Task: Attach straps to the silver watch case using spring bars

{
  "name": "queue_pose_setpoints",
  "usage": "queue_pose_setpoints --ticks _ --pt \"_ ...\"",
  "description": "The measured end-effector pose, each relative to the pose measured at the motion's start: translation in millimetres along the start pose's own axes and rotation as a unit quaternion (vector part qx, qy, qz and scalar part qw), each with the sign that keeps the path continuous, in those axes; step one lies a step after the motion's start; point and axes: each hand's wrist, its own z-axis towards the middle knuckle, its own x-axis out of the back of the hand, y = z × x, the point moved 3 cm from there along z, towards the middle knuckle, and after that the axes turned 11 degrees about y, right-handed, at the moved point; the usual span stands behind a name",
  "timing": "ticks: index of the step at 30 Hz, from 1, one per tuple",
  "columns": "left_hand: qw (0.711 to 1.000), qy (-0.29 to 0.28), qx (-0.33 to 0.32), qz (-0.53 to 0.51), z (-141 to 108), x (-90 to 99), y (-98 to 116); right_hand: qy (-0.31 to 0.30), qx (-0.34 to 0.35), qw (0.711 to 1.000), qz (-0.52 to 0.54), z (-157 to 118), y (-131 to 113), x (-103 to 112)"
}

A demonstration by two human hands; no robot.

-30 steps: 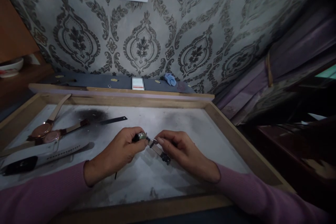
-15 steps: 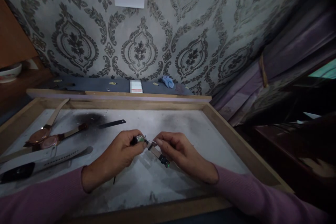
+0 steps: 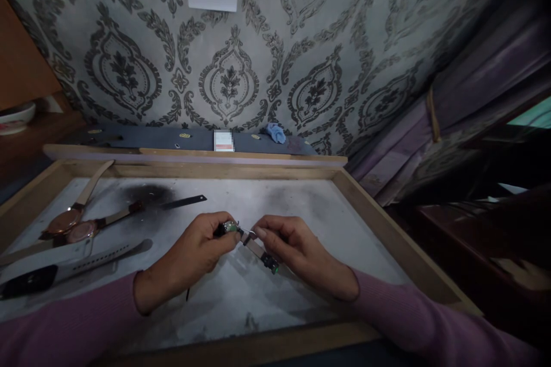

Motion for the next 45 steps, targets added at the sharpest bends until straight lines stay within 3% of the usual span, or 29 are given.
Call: queue_pose_setpoints --ticks 20,45 --pt "0.999 -0.025 -0.02 0.006 -2 -2.7 -8 -0.013 0.091 0.986 -0.139 1 -1 5" --pt "0.996 0.001 -0.078 0.041 -1 -5.5 -12 -0.046 0.072 0.992 -0.09 5 4 6"
